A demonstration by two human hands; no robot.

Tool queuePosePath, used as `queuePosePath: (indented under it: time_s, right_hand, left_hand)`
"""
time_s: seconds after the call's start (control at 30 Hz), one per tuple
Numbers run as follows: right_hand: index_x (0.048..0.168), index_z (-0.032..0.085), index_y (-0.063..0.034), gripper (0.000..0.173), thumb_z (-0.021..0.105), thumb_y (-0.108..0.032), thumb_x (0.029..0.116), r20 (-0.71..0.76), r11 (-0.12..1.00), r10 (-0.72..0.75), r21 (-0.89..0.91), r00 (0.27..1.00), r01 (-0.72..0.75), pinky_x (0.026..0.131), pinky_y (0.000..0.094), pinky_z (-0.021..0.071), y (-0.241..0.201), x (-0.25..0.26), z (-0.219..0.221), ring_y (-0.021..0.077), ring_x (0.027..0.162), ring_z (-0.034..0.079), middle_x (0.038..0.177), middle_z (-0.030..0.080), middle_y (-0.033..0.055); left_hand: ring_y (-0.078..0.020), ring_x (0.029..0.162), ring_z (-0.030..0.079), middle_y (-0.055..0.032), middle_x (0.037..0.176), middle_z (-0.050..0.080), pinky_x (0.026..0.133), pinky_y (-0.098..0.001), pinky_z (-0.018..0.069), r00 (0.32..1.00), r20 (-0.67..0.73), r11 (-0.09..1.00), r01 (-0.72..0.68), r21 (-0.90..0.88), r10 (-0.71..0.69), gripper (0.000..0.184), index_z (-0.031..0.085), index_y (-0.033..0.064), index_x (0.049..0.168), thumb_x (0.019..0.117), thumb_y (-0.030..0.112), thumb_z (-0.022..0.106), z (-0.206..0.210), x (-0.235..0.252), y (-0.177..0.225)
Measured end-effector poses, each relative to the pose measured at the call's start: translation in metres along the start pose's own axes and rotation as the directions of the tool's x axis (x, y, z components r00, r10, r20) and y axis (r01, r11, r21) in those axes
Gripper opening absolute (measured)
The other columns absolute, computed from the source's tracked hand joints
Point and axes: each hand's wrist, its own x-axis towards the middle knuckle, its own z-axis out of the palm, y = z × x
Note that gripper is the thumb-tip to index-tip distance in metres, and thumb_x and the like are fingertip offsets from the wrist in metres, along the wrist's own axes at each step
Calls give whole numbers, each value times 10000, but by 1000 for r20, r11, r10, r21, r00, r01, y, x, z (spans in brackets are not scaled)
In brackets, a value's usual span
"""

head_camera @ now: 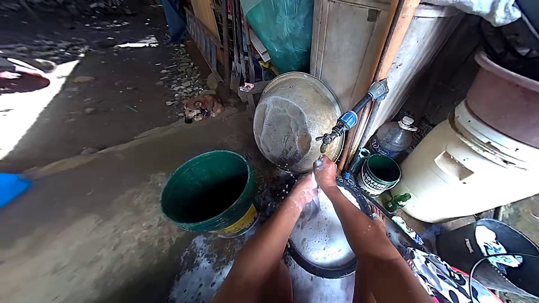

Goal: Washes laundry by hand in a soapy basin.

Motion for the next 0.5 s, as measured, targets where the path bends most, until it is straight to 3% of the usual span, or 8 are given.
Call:
queuePosePath:
  time_s: [0.03,0.1,0.2,0.23,0.3,0.37,0.43,0.5]
  right_hand:
    - [1070,701,65,233,591,-116,974,30,1000,-20,1,999,20,970,524,521,-4,-7,2,354,1042,700,1029,726,241]
    - [933,678,41,176,597,-114,912,23,990,-127,67,992,126,820,515,536,-10,-21,12,311,863,688,852,694,181]
    - [970,685,57,172,638,-103,927,-16,996,-29,83,999,30,868,545,535,12,-11,5,348,913,697,897,709,216]
    - [1041,676,45,221,647,-159,961,28,996,73,47,997,-74,927,558,523,22,0,0,366,999,696,983,715,233]
    - [1173,650,47,356,672,-263,999,172,961,218,134,961,-242,970,495,529,37,15,-8,317,1046,681,1093,700,224]
    - [1179,636,47,339,664,-247,1012,336,854,244,370,910,-366,876,407,565,34,15,-14,224,932,676,1039,691,174]
    - [1104,641,27,192,631,-104,965,452,799,204,435,868,-414,765,377,569,26,12,-20,182,813,657,929,675,124]
    - [1131,626,12,228,603,-16,906,519,847,156,366,840,-384,716,342,549,31,13,-31,153,789,627,941,649,98]
  left_hand:
    - [-117,600,467,-33,783,534,524,-279,411,1000,6,997,-9,-75,9,290,566,91,1055,1117,276,350,-3,3,-3]
    - [-159,836,565,-79,971,597,753,-346,502,994,93,968,-38,-248,63,360,541,66,1205,1126,267,253,-13,4,-8]
    - [-78,525,433,-3,708,500,469,-235,381,997,13,992,-76,100,75,265,559,76,1006,1116,233,376,-6,0,-6]
    - [-90,537,453,-21,733,519,485,-244,402,994,16,964,-111,243,110,253,592,53,1026,1103,241,440,-7,2,-3]
    - [-191,954,595,-150,1145,607,832,-359,515,970,154,895,-234,380,189,293,551,-11,1279,1018,120,571,-19,8,1]
    - [-240,1175,595,-222,1364,546,991,-391,511,919,304,835,-364,414,250,591,367,-31,1451,923,40,622,-33,20,-2]
    - [-224,1120,630,-208,1246,629,998,-384,515,902,297,793,-421,441,315,433,486,-72,1368,981,81,606,-43,33,-7]
    - [-208,972,636,-183,1092,657,902,-387,529,917,190,786,-398,473,350,288,622,-62,1203,1060,167,522,-48,39,-5]
